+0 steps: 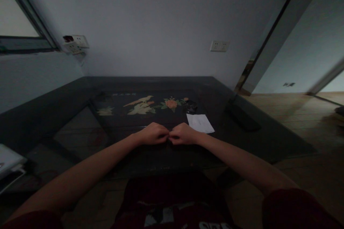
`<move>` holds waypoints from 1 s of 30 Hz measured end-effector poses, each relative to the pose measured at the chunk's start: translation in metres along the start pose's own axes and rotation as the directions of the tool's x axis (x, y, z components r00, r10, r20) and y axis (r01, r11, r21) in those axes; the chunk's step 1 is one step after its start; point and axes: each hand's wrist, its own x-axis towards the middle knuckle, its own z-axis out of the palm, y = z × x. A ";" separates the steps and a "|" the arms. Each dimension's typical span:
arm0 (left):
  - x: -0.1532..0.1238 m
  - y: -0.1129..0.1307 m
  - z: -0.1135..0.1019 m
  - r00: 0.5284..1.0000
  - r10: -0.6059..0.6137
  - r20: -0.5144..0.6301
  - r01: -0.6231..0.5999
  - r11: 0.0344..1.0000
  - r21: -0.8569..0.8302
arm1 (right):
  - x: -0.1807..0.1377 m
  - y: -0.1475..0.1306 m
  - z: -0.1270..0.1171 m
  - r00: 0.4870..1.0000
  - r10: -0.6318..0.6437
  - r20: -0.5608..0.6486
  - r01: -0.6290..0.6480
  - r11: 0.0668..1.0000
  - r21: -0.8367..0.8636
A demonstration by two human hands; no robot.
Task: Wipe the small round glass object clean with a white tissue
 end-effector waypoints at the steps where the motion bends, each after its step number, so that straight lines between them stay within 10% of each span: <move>1: 0.000 0.000 0.000 1.000 -0.001 0.003 0.001 1.000 0.001 | 0.000 0.000 -0.001 1.000 0.007 0.006 -0.007 1.000 -0.004; 30: 0.000 0.000 0.001 1.000 -0.009 0.001 0.009 1.000 -0.017 | 0.000 0.000 -0.005 0.998 0.056 0.032 -0.057 0.998 0.014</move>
